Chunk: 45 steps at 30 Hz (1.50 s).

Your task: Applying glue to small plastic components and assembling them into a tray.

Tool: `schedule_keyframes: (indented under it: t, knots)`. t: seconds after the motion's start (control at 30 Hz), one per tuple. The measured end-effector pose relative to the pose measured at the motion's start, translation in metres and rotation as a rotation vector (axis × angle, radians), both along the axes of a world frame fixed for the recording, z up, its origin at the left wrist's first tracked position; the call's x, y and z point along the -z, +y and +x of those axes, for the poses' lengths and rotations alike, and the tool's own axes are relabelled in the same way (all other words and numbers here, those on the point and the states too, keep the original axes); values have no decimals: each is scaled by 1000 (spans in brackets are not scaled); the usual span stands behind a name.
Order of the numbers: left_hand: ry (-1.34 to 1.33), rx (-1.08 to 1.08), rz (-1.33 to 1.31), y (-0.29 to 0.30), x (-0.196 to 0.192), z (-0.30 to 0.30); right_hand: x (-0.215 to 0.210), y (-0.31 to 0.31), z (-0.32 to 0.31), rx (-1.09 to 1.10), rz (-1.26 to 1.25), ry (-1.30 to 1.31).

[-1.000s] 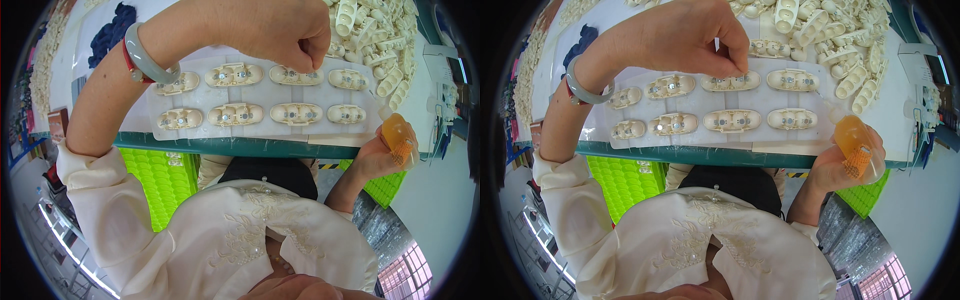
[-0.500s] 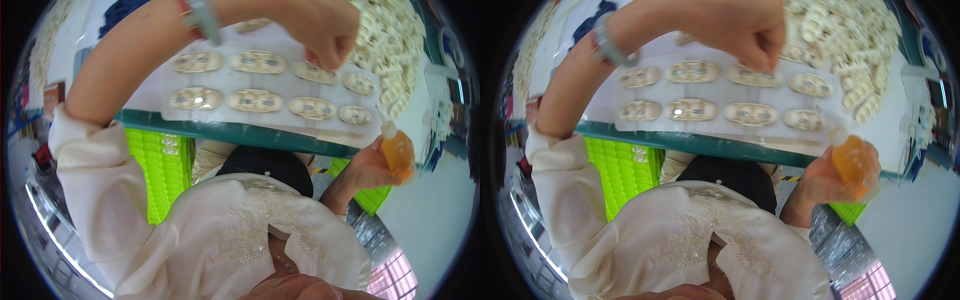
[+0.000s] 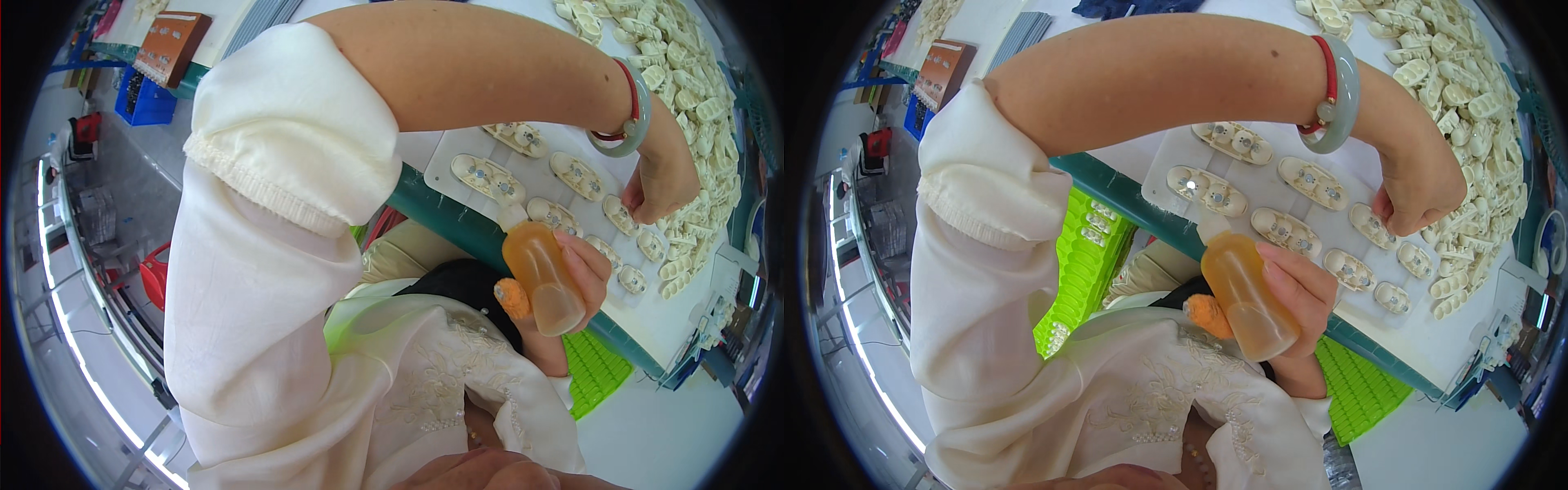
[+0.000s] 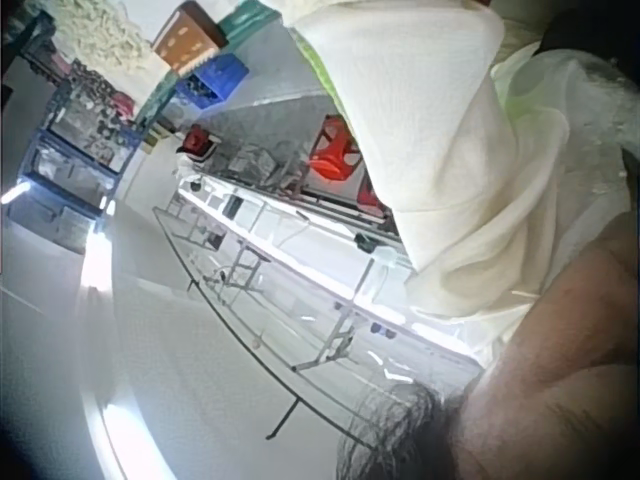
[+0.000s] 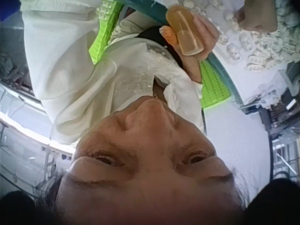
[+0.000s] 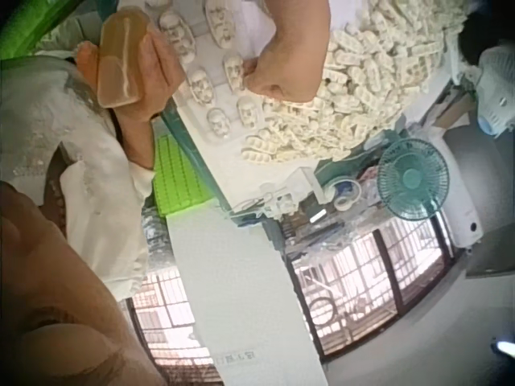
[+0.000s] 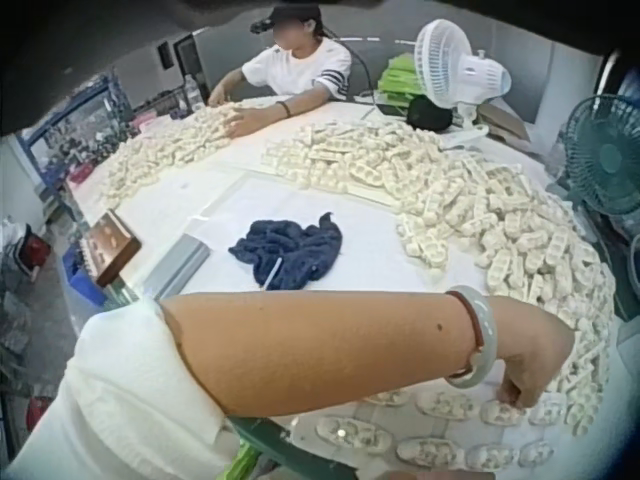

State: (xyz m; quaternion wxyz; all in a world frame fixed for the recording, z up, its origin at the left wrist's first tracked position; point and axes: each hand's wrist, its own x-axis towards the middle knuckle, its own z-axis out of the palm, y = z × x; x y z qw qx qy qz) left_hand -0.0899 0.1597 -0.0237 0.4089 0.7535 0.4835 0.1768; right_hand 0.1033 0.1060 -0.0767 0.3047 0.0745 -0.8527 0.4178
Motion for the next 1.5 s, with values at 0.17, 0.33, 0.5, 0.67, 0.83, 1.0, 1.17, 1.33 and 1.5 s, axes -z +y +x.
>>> schedule_keyframes:
  t: [0.17,0.33,0.5,0.67,0.83,1.0,1.17,1.33,1.5]
  knots:
    - [-28,-14,47,0,9,1,2,-6,-7,49,102,11]
    - [-43,-24,73,0,14,1,0,-7,-8,12,41,-2]
    - [-85,-52,84,-2,18,0,-3,-8,-12,15,48,-20]
    - [-22,-19,139,1,13,1,-6,-9,-13,30,21,-38]
    - [36,-2,154,3,13,5,1,-9,-6,112,-66,35]
    - [23,-48,164,3,16,5,-2,-9,-9,115,35,9]
    - [84,-28,158,-1,10,5,2,-4,-6,45,56,-9]
    - [26,-61,107,-2,11,5,0,-4,-1,68,-13,15]
    - [37,-28,109,-4,9,5,7,5,15,124,-42,16]
